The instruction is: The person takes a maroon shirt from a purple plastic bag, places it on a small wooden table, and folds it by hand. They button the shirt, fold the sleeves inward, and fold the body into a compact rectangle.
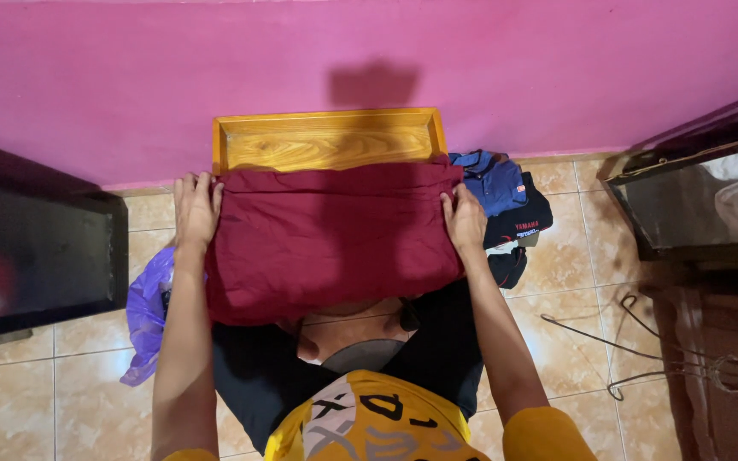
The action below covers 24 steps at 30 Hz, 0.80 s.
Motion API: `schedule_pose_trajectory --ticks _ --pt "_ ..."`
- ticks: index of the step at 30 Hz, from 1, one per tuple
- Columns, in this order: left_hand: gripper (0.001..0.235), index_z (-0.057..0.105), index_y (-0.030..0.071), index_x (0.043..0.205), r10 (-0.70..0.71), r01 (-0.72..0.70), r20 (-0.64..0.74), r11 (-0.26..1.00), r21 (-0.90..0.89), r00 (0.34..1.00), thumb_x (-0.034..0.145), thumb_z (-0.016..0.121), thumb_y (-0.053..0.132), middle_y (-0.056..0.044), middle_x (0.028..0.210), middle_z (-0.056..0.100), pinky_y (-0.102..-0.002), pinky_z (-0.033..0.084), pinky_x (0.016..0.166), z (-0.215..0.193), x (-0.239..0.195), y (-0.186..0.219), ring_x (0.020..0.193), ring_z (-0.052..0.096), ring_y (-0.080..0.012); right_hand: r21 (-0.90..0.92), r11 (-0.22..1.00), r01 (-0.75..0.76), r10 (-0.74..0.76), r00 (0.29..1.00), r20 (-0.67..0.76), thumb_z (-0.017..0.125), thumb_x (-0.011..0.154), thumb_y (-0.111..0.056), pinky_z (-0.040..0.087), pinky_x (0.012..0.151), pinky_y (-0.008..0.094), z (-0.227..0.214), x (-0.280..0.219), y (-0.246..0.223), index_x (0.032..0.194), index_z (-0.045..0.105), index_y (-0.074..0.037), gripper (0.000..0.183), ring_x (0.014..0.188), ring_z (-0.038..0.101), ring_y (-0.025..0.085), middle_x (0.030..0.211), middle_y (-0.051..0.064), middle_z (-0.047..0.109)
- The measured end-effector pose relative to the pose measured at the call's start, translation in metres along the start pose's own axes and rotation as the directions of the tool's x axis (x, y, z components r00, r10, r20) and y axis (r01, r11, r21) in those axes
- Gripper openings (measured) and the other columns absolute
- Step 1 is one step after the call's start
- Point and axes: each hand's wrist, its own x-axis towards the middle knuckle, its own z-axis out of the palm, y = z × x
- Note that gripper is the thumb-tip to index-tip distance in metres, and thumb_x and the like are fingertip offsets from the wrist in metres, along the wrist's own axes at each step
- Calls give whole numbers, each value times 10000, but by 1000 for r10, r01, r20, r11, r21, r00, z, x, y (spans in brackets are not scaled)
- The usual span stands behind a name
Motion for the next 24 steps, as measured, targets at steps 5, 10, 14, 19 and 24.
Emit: schedule_pose_trajectory --ticks 5,10,14,19,24 --pt "208 558 92 1079 -44 51 -111 997 62 993 1104 648 278 -209 1116 538 -542 466 942 -27 38 20 1099 512 -427 118 992 33 -17 990 -137 644 1042 -351 550 862 544 -18 27 -13 1035 576 -150 212 1015 693 409 988 161 705" --pt "234 555 84 1137 -96 95 -145 995 -16 985 1073 675 274 -220 1223 508 -572 448 1018 -19 75 15 1191 468 -463 163 987 10 21 983 -184 687 1012 -336 542 902 561 5 76 9 1066 563 -144 235 1072 671 429 1068 166 696" --pt "444 467 32 1347 -264 248 -48 946 -208 963 1100 617 369 -275 1423 383 -651 360 1109 -83 25 75 1341 338 -504 163 985 -54 76 989 -130 724 982 -328 472 1011 630 -23 29 -7 1311 479 -102 468 1215 568 495 1258 239 581" --pt "405 477 -6 1372 -430 271 -368 871 -410 824 1075 686 172 -279 1321 475 -542 256 1161 -56 -138 62 1303 421 -481 333 943 -17 75 984 -162 722 986 -262 458 1022 585 -27 -80 15 1312 535 -7 454 1171 592 485 1199 274 602" --pt "523 497 8 1434 -614 616 108 787 18 782 960 628 186 -255 1226 615 -634 341 1101 55 -301 1 1215 540 -431 928 364 -82 280 960 -25 528 985 39 606 639 348 36 -148 40 1043 641 -51 156 603 660 217 682 136 652"
